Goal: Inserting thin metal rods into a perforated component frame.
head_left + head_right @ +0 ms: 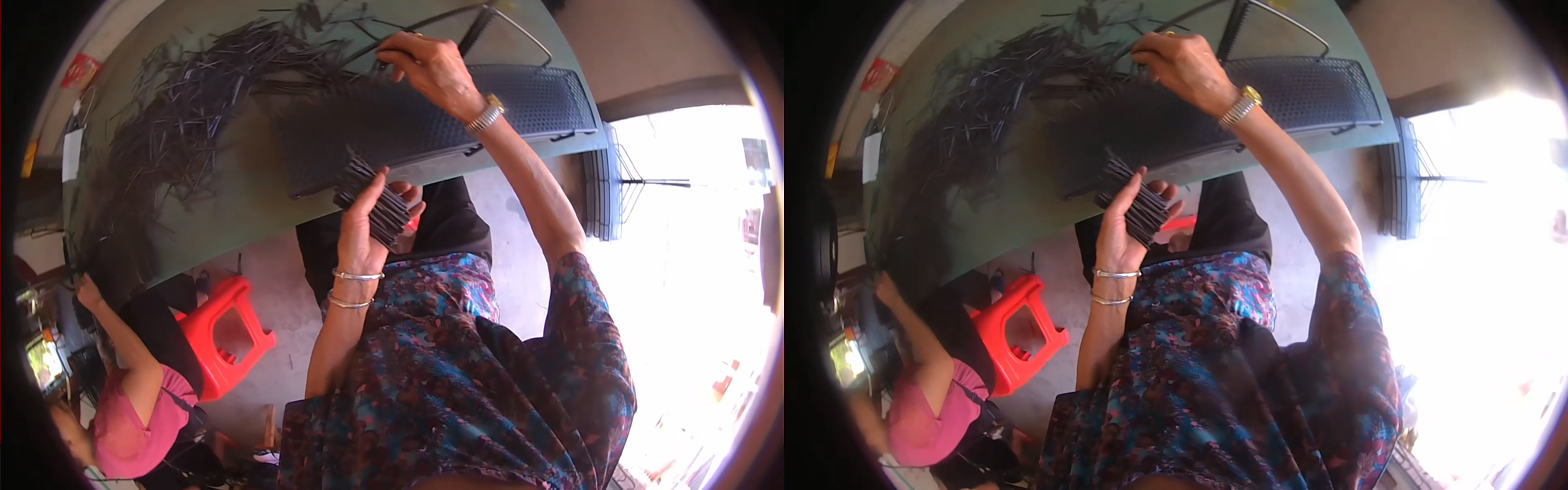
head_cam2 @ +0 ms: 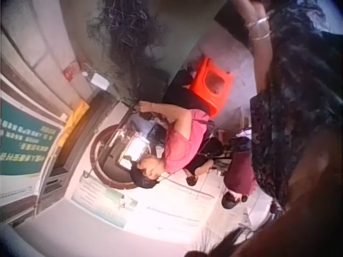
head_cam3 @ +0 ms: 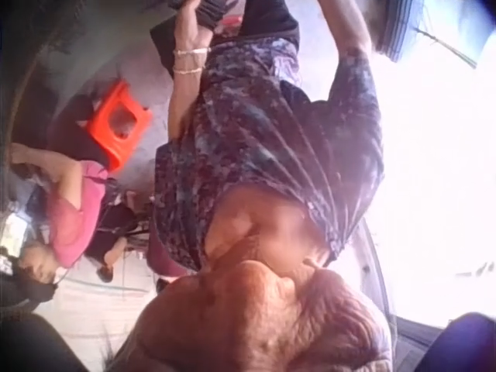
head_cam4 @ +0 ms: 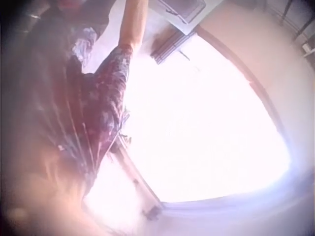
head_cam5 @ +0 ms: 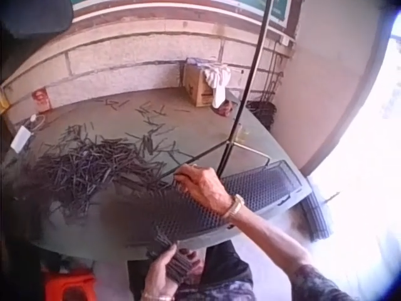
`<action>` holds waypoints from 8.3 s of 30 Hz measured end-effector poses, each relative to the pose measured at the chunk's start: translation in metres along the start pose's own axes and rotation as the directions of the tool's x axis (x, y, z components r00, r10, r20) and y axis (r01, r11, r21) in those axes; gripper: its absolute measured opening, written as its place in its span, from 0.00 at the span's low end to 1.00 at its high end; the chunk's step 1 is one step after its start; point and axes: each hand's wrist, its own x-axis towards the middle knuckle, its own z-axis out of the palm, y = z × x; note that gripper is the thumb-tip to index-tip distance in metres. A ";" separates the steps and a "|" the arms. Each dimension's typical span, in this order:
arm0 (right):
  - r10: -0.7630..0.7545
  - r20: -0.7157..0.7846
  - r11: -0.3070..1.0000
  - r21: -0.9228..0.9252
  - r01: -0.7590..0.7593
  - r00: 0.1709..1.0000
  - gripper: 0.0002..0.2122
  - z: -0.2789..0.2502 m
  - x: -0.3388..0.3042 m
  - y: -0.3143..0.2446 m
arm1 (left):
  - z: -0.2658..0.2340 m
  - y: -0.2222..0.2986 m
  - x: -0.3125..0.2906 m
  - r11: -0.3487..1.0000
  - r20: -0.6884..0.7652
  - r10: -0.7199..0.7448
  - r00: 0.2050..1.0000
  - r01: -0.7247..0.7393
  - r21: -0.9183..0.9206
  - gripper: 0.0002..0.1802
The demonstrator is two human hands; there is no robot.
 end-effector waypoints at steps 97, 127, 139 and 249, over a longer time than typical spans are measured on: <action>0.367 0.622 0.548 0.456 -0.701 0.692 0.07 -0.016 -0.048 -0.062 | 0.031 0.003 -0.001 0.934 -0.081 0.221 0.972 -0.186 0.306 0.13; 0.183 0.056 0.982 0.043 -0.185 0.982 0.05 -0.005 -0.021 0.006 | 0.014 -0.011 0.009 0.995 -0.005 0.013 1.000 -0.012 0.102 0.13; 0.209 -0.033 0.935 -0.285 -0.210 0.977 0.10 -0.009 -0.036 -0.006 | 0.023 -0.008 0.006 0.984 -0.005 0.086 0.996 -0.084 0.158 0.10; 0.166 0.076 0.924 -0.361 -0.128 0.983 0.07 -0.019 -0.039 0.008 | 0.022 -0.016 0.002 0.984 -0.007 0.045 0.999 -0.043 0.175 0.07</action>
